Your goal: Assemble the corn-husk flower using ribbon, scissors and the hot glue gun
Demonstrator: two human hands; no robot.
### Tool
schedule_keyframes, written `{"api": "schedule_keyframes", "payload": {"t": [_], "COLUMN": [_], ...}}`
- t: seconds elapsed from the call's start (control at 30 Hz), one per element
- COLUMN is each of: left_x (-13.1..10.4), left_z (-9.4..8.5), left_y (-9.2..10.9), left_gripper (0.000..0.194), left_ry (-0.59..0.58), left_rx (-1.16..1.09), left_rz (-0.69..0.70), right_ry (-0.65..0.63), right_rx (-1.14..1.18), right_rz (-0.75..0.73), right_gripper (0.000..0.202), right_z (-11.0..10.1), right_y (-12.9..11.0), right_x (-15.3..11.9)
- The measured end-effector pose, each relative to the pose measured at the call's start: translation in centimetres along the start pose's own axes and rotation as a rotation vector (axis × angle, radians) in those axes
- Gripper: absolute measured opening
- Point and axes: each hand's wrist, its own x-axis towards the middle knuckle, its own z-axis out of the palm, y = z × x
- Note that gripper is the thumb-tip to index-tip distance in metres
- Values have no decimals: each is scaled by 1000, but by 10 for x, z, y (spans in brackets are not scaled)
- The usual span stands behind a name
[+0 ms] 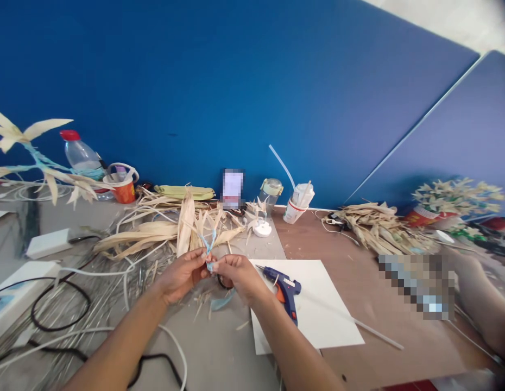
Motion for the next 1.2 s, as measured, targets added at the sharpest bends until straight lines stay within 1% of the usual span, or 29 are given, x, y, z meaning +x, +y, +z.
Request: {"api": "schedule_keyframes", "payload": {"t": [0.1, 0.17, 0.33, 0.4, 0.5, 0.63, 0.7, 0.77, 0.83, 0.97, 1.07, 1.2], "left_x": [1, 2, 3, 3, 4, 5, 5, 5, 4, 2, 2, 3], "left_z": [0, 0, -2, -3, -6, -9, -8, -7, -5, -5, -8, -13], "left_y": [-2, -3, -3, -4, -5, -7, -7, -6, -4, 0, -1, -3], "left_gripper": [17, 19, 22, 22, 23, 22, 21, 21, 20, 20, 21, 23], "left_ry": [34, 53, 71, 76, 86, 125, 136, 126, 91, 16, 15, -1], "left_rx": [63, 105, 123, 125, 115, 73, 46, 29, 32, 113, 186, 211], "left_rz": [9, 14, 23, 17, 12, 18, 11, 3, 3, 2, -23, -72], "right_ry": [82, 114, 105, 98, 100, 115, 115, 105, 97, 119, 130, 171], "right_rx": [-61, -94, -115, -181, -385, -797, -950, -982, -943, -913, -943, -1034], "right_rz": [-21, -21, -22, -37, -130, -342, -393, -370, -322, -269, -236, -203], "right_gripper": [27, 27, 23, 20, 17, 17, 16, 15, 15, 15, 11, 8], "right_z": [1, 3, 5, 5, 7, 11, 13, 14, 14, 10, 7, 6], "right_y": [3, 4, 0, -2, -4, -3, -2, -4, -6, -12, -15, -15], "right_x": [1, 1, -2, -3, -6, -11, -13, -14, -16, -17, -18, -19]}}
